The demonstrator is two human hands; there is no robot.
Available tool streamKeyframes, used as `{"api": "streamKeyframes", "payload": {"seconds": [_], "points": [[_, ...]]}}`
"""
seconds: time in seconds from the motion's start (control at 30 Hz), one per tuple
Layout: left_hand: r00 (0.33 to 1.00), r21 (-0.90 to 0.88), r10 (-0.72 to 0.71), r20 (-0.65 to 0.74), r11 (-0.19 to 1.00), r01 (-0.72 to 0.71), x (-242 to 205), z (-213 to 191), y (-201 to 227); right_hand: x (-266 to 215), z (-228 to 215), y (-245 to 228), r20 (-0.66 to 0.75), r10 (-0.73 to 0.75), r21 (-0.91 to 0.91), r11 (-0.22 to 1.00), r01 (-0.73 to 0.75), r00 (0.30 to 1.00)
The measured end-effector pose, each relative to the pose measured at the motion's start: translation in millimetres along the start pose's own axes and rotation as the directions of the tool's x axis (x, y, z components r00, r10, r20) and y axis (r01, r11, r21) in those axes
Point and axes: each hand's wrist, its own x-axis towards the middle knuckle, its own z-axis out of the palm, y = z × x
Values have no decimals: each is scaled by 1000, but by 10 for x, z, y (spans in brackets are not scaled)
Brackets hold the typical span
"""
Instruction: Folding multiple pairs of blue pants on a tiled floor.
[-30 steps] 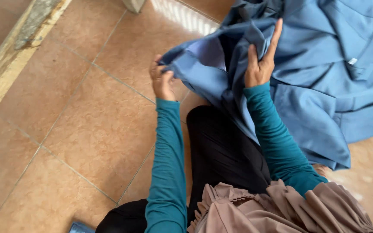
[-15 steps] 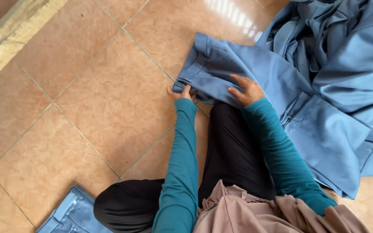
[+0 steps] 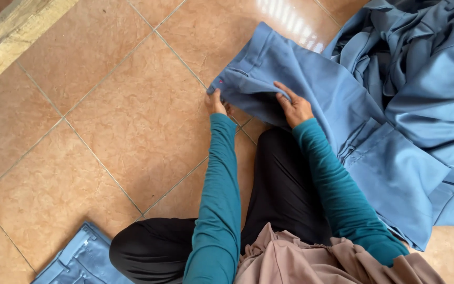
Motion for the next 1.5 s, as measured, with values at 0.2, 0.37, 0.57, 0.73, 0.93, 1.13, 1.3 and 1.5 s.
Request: {"api": "streamKeyframes", "payload": {"seconds": [0.2,0.37,0.57,0.73,0.93,1.13,1.3,1.5], "points": [[988,304,32,150,950,-77,-585,63,168,-213,-372,-477,-268,-189,193,950,245,945],[980,372,-76,186,928,2,-1039,259,574,-256,-350,-716,-242,-203,169,954,247,949],[984,217,-154,85,967,133,19,-60,-379,359,92,103,-108,28,94,995,-18,994],[933,-178,-168,318,956,233,-641,240,396,329,-345,-263,-374,1,216,973,86,928],[931,-337,-215,296,888,312,-1027,101,890,-274,401,-895,-88,-433,151,885,441,897],[951,-29,-261,166,963,269,-508,-243,134,-103,820,-570,302,301,-661,750,-29,905],[993,541,-84,-85,833,117,116,-532,-435,-29,1291,-425,383,260,-798,577,175,886],[953,310,2,-303,946,96,722,-1514,-289,-249,1907,-657,535,31,-754,469,461,844]]}}
